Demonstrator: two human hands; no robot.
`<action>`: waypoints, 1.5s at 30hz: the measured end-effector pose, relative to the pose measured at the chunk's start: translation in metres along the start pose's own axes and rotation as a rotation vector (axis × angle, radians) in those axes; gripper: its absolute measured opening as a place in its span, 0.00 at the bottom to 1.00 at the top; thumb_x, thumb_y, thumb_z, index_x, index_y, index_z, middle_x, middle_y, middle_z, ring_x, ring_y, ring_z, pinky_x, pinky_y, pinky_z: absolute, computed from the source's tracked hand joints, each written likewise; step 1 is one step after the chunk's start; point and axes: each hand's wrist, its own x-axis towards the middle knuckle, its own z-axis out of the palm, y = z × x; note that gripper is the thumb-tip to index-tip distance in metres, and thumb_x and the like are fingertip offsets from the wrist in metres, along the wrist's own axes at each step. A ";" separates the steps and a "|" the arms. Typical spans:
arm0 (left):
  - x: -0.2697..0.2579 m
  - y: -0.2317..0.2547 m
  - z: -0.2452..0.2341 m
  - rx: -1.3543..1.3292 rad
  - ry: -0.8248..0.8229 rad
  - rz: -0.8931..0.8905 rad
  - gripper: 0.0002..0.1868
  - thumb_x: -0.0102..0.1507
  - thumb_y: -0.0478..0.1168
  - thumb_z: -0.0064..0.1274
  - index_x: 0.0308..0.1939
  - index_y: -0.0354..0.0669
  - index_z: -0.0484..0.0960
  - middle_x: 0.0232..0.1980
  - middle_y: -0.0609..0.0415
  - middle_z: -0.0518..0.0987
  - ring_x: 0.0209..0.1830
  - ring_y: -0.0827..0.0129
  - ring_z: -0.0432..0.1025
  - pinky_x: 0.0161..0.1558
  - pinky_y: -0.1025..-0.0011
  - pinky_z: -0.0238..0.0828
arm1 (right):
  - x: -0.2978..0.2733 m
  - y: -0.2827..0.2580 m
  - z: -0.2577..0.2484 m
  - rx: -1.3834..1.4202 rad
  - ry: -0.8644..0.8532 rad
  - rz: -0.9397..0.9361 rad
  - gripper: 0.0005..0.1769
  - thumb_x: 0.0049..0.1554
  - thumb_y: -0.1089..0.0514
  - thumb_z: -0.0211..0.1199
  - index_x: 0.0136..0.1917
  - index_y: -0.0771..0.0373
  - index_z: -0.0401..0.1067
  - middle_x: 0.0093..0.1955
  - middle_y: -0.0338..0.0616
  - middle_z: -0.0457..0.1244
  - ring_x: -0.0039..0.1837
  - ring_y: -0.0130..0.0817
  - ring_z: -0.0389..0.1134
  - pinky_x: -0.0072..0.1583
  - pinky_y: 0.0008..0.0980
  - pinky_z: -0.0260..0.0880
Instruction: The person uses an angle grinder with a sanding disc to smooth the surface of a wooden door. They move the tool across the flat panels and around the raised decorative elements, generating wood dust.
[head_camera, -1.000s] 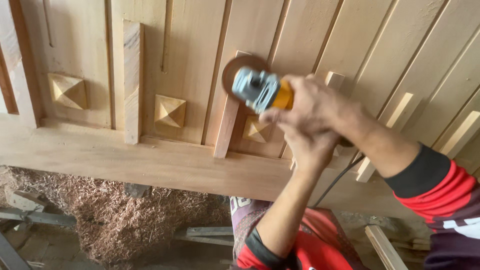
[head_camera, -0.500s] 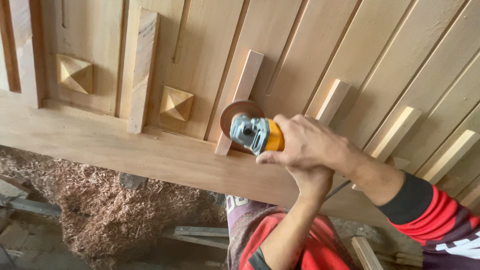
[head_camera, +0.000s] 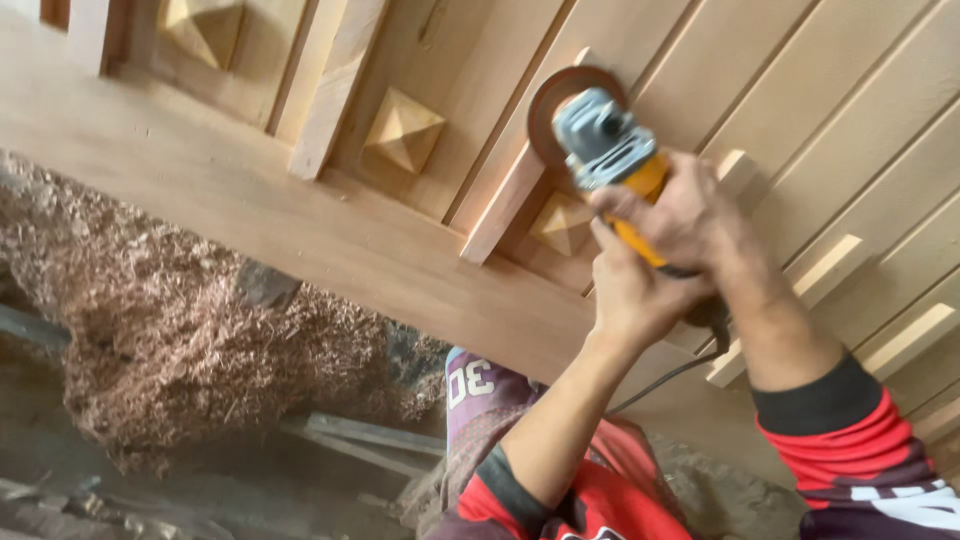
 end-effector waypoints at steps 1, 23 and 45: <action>-0.012 -0.004 -0.010 -0.058 0.030 0.024 0.52 0.48 0.48 0.72 0.66 0.35 0.56 0.49 0.40 0.84 0.47 0.53 0.83 0.49 0.61 0.82 | -0.005 -0.007 0.012 0.036 -0.005 -0.013 0.36 0.52 0.29 0.68 0.56 0.61 0.77 0.48 0.49 0.72 0.53 0.42 0.75 0.56 0.41 0.74; -0.092 -0.041 -0.050 -0.061 0.098 0.089 0.28 0.57 0.42 0.71 0.57 0.40 0.77 0.48 0.46 0.86 0.50 0.57 0.84 0.54 0.62 0.81 | -0.068 -0.060 0.087 -0.085 -0.179 0.094 0.41 0.43 0.33 0.75 0.56 0.67 0.71 0.45 0.60 0.71 0.53 0.57 0.74 0.52 0.47 0.74; -0.063 -0.043 -0.047 -0.056 -0.052 -0.064 0.51 0.46 0.48 0.72 0.62 0.28 0.57 0.42 0.38 0.83 0.40 0.49 0.81 0.46 0.58 0.80 | -0.052 -0.039 0.057 0.054 -0.011 0.140 0.32 0.53 0.34 0.69 0.56 0.64 0.76 0.46 0.51 0.73 0.50 0.44 0.77 0.52 0.41 0.76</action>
